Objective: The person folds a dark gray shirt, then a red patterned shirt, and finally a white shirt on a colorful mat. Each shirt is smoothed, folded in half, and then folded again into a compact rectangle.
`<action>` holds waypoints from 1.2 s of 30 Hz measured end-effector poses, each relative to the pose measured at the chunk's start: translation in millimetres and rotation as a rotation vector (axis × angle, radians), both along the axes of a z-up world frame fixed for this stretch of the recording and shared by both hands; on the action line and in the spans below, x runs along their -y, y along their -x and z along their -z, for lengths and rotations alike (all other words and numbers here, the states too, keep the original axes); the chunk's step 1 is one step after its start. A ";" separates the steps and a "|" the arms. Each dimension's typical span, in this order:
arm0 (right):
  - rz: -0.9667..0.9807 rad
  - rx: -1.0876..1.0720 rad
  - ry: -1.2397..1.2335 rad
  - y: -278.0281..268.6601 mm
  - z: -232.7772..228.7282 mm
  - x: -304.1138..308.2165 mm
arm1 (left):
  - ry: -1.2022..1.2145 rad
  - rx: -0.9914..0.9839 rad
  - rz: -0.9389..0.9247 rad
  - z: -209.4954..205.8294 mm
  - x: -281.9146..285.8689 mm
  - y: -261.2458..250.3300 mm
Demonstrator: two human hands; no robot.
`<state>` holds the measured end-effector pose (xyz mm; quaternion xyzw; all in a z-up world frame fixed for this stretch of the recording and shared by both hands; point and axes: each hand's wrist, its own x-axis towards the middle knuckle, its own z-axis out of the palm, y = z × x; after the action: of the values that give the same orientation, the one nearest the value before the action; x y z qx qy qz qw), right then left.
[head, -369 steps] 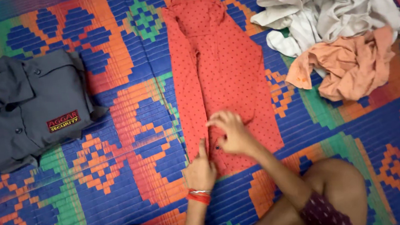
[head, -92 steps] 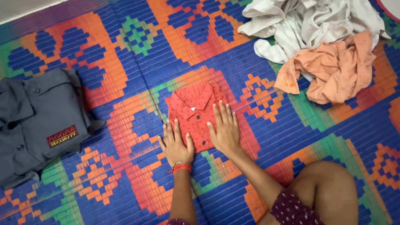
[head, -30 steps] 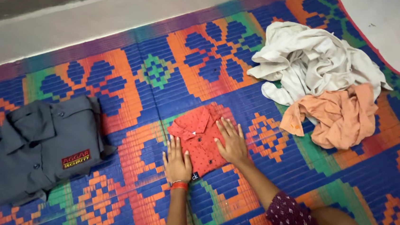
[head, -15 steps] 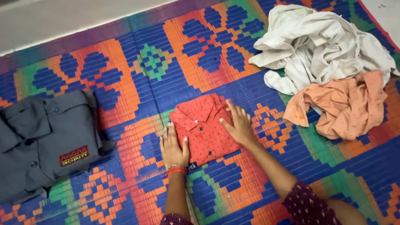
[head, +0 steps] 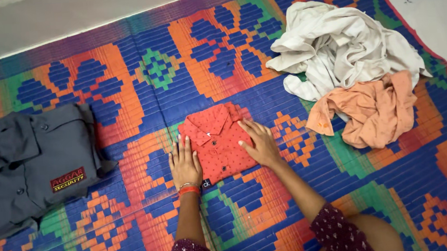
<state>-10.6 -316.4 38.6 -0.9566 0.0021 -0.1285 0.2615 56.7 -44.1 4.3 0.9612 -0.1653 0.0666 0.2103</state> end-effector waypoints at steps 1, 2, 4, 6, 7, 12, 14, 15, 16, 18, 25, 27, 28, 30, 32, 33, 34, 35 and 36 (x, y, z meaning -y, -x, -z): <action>0.048 0.044 -0.134 -2.6 5.4 -0.3 | 0.000 -0.002 -0.004 0.5 -0.4 -0.2; 0.100 0.085 -0.269 -6.2 11.2 -1.1 | -0.002 -0.006 -0.004 0.7 -1.3 -0.2; 0.237 0.077 -0.535 -15.6 22.1 -0.7 | 0.017 -0.009 -0.003 -0.6 -2.6 -0.2; 0.406 -0.022 -0.794 -29.1 31.4 -1.0 | 0.059 -0.004 0.001 -3.4 -3.2 -0.1; 0.429 0.004 -0.701 -33.9 35.5 -2.1 | 0.103 -0.006 -0.014 -4.7 -3.9 -0.3; 0.508 0.074 -0.449 -37.7 49.5 -5.0 | 0.388 -0.063 -0.205 -0.3 -2.8 -4.5; 0.475 0.098 -0.369 -42.8 56.9 -1.2 | 0.498 -0.072 -0.298 9.7 0.3 -24.9; 0.459 0.102 -0.327 -41.1 63.3 1.8 | 0.551 -0.084 -0.347 18.3 0.6 -32.7; 0.436 0.058 -0.409 -34.4 71.3 6.6 | 0.637 -0.134 -0.335 29.4 -0.3 -35.0; 0.389 -0.016 -0.575 -37.4 84.8 20.0 | 0.813 -0.215 -0.305 47.2 -1.1 -53.5; 0.352 0.053 -0.901 -47.5 109.1 28.8 | 1.167 -0.324 -0.301 58.8 -12.2 -65.1; 0.303 0.152 -0.901 -53.4 101.9 35.3 | 1.059 -0.189 -0.211 57.7 -7.6 -71.5; 0.277 0.165 -0.867 -50.8 98.2 34.3 | 1.002 -0.207 -0.231 59.9 -8.7 -68.8; 0.222 0.191 -0.803 -49.1 87.4 28.3 | 0.882 -0.240 -0.272 65.1 -11.5 -69.5; 0.389 0.095 -0.766 -51.7 71.6 15.8 | 1.137 -0.461 -0.146 67.7 -13.1 -78.5; 0.468 0.049 -0.746 -55.4 62.9 8.6 | 1.263 -0.568 -0.079 67.3 -14.9 -84.9; 0.527 0.014 -0.670 -57.1 55.0 4.8 | 1.215 -0.639 -0.090 67.4 -13.4 -91.6; 0.585 -0.022 -0.594 -58.6 48.7 1.3 | 1.165 -0.709 -0.100 66.9 -12.3 -98.0; 0.638 -0.064 -0.513 -56.6 44.3 -0.1 | 1.119 -0.780 -0.117 67.3 -11.7 -98.8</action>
<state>46.0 -316.3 -5.6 -0.8151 0.3390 -0.1687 0.4384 155.4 -32.4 -63.0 0.6688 0.0340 -0.1978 0.7158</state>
